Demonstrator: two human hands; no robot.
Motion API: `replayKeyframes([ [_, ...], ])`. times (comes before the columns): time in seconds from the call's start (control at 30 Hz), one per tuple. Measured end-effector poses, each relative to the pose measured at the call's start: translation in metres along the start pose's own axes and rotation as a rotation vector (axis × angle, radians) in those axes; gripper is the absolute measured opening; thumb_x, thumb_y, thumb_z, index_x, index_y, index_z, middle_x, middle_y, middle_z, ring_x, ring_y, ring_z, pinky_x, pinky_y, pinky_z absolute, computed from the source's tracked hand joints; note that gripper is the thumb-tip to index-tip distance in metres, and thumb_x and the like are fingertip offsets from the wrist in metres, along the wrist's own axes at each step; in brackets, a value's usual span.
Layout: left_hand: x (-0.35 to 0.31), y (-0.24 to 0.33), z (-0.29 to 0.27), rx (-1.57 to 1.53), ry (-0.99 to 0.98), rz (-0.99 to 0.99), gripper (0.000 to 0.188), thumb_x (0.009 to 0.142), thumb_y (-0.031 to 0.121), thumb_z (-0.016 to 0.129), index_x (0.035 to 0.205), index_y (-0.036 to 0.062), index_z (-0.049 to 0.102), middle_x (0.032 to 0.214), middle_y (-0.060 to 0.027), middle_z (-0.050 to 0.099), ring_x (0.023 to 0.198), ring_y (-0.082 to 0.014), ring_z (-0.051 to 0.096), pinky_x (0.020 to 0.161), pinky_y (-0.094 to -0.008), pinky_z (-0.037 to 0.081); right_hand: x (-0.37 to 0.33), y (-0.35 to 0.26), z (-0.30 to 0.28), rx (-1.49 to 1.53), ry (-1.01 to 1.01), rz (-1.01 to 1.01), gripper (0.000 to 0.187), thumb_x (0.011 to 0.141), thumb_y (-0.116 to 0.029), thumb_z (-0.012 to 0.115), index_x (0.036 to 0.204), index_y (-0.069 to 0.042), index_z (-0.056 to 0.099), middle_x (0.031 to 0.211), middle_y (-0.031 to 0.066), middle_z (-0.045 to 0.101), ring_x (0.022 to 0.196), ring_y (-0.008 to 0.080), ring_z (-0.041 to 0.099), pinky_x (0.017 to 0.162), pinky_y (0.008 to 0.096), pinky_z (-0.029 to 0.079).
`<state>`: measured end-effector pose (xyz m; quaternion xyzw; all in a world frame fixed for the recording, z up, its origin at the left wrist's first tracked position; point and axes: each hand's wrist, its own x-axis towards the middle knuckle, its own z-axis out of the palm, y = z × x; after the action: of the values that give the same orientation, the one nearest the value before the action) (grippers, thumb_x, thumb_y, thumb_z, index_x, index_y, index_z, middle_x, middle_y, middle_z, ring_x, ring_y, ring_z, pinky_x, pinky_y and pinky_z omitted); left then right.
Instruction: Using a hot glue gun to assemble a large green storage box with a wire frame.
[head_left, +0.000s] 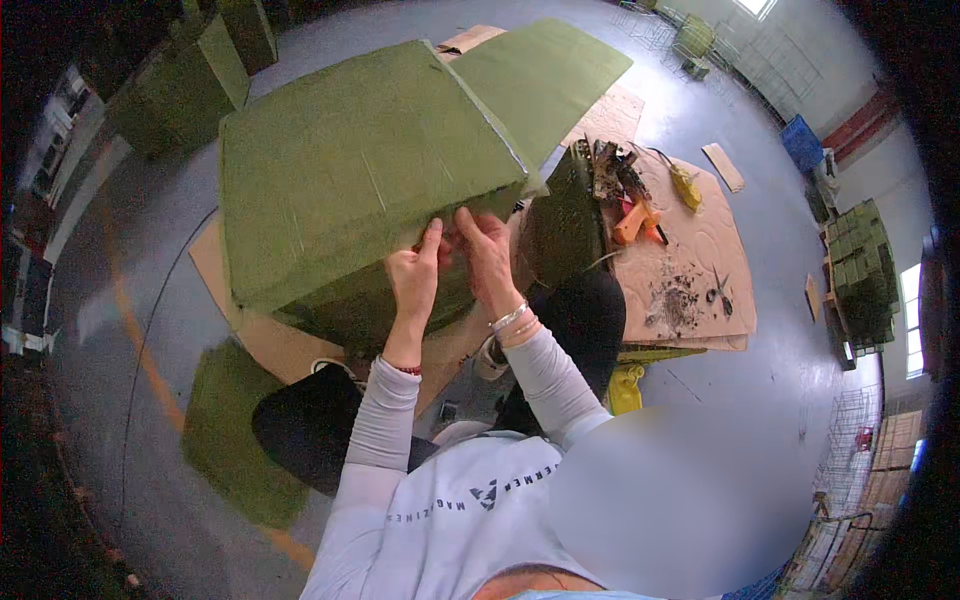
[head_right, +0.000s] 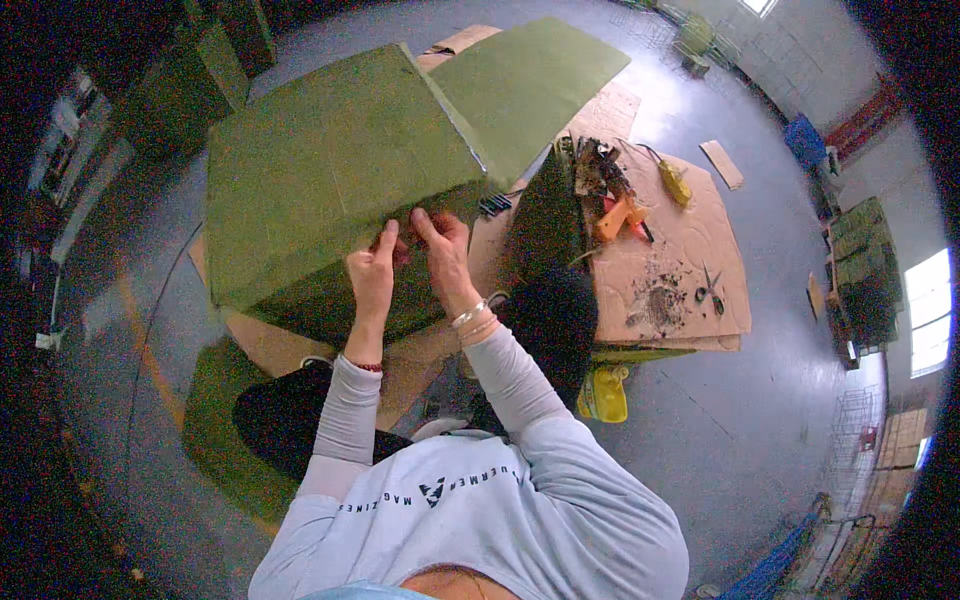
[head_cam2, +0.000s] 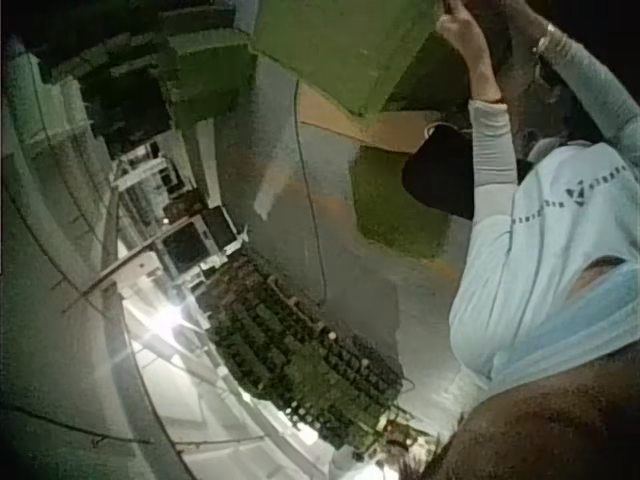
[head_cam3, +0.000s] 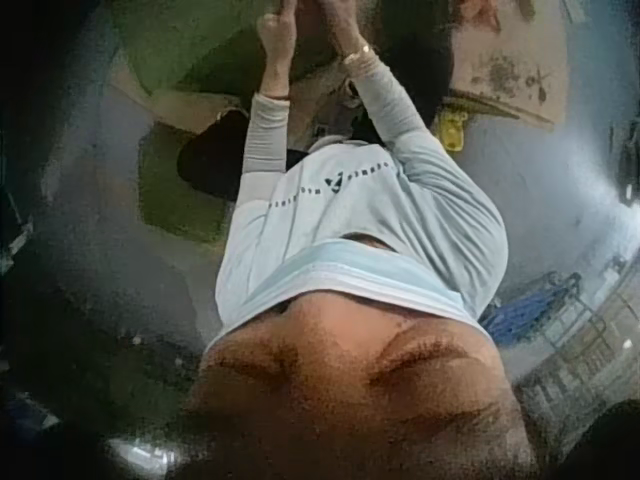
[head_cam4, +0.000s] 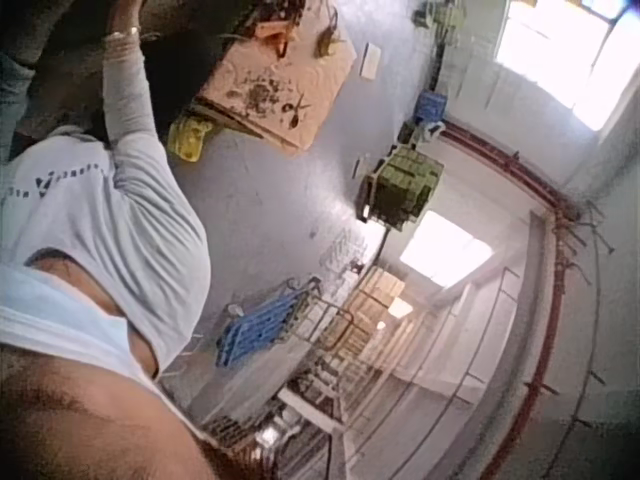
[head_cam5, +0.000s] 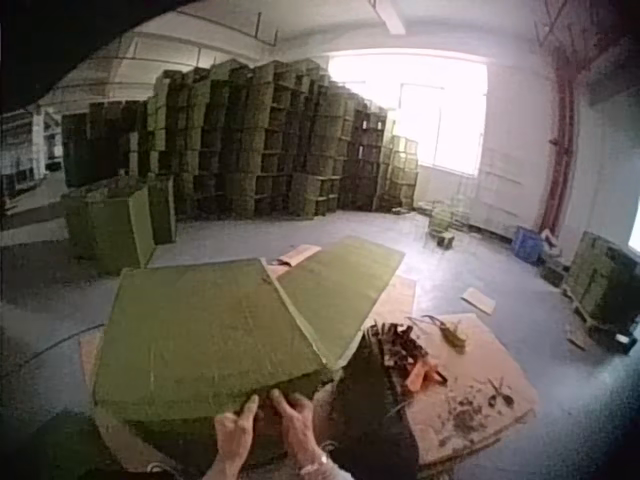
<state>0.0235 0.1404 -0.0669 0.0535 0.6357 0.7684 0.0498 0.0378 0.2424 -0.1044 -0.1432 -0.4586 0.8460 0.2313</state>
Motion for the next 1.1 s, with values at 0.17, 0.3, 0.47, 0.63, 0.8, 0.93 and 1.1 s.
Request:
replayKeyframes([
  [0.17, 0.011, -0.021, -0.015, 0.316, 0.023, 0.006, 0.043, 0.086, 0.034, 0.065, 0.054, 0.0059, 0.055, 0.054, 0.0079, 0.044, 0.051, -0.0036, 0.034, 0.046, -0.0251, 0.024, -0.004, -0.001, 0.009, -0.078, 0.019, -0.083, 0.022, 0.085, -0.022, 0.067, 0.074, -0.004, 0.060, 0.071, -0.0020, 0.057, 0.066, 0.0075, 0.047, 0.060, 0.0255, 0.037],
  [0.3, 0.002, -0.011, -0.007, 0.119, -0.021, 0.049, 0.042, 0.086, 0.033, 0.065, 0.056, 0.0058, 0.056, 0.057, 0.0072, 0.046, 0.053, -0.0042, 0.036, 0.046, -0.0252, 0.024, 0.003, 0.005, -0.002, -0.078, 0.005, -0.057, 0.024, 0.086, -0.024, 0.066, 0.075, -0.003, 0.061, 0.071, -0.0023, 0.057, 0.065, 0.0076, 0.046, 0.059, 0.0257, 0.037],
  [0.47, -0.005, -0.002, -0.025, -0.091, -0.006, -0.020, 0.033, 0.088, 0.027, 0.063, 0.064, 0.0056, 0.060, 0.061, 0.0064, 0.051, 0.056, -0.0037, 0.040, 0.051, -0.0228, 0.033, -0.015, -0.003, 0.006, -0.043, -0.105, 0.025, 0.028, 0.086, -0.028, 0.066, 0.072, -0.004, 0.060, 0.068, -0.0020, 0.056, 0.063, 0.0069, 0.046, 0.057, 0.0249, 0.035],
  [0.63, -0.006, 0.006, -0.032, 0.008, -0.048, 0.011, 0.030, 0.088, 0.026, 0.063, 0.066, 0.0060, 0.061, 0.064, 0.0068, 0.052, 0.058, -0.0033, 0.042, 0.052, -0.0225, 0.037, -0.011, 0.008, 0.019, -0.134, -0.082, 0.068, 0.032, 0.083, -0.030, 0.068, 0.065, -0.005, 0.059, 0.062, -0.0030, 0.055, 0.057, 0.0070, 0.045, 0.053, 0.0246, 0.033],
  [0.8, 0.002, -0.015, -0.046, 0.414, 0.014, -0.105, 0.045, 0.088, 0.036, 0.062, 0.062, 0.0000, 0.062, 0.060, 0.0025, 0.053, 0.058, -0.0062, 0.046, 0.053, -0.0232, 0.037, -0.018, 0.003, 0.026, -0.108, -0.093, 0.033, 0.028, 0.084, -0.025, 0.068, 0.065, -0.007, 0.059, 0.063, -0.0038, 0.055, 0.055, 0.0059, 0.045, 0.049, 0.0233, 0.032],
  [0.93, -0.004, -0.016, -0.038, 0.159, 0.067, 0.087, 0.046, 0.088, 0.037, 0.062, 0.062, -0.0010, 0.062, 0.059, 0.0045, 0.050, 0.059, -0.0055, 0.041, 0.052, -0.0235, 0.034, -0.017, 0.013, 0.025, -0.083, -0.037, 0.011, 0.028, 0.085, -0.023, 0.067, 0.065, -0.006, 0.059, 0.063, -0.0042, 0.055, 0.053, 0.0047, 0.044, 0.048, 0.0221, 0.033],
  [1.1, -0.003, -0.020, -0.038, 0.179, 0.046, 0.073, 0.044, 0.089, 0.035, 0.062, 0.063, -0.0009, 0.063, 0.061, 0.0046, 0.053, 0.057, -0.0055, 0.043, 0.050, -0.0245, 0.035, -0.017, 0.013, 0.026, -0.095, -0.056, -0.026, 0.028, 0.085, -0.024, 0.067, 0.065, -0.005, 0.062, 0.061, -0.0043, 0.056, 0.053, 0.0044, 0.045, 0.048, 0.0220, 0.032],
])
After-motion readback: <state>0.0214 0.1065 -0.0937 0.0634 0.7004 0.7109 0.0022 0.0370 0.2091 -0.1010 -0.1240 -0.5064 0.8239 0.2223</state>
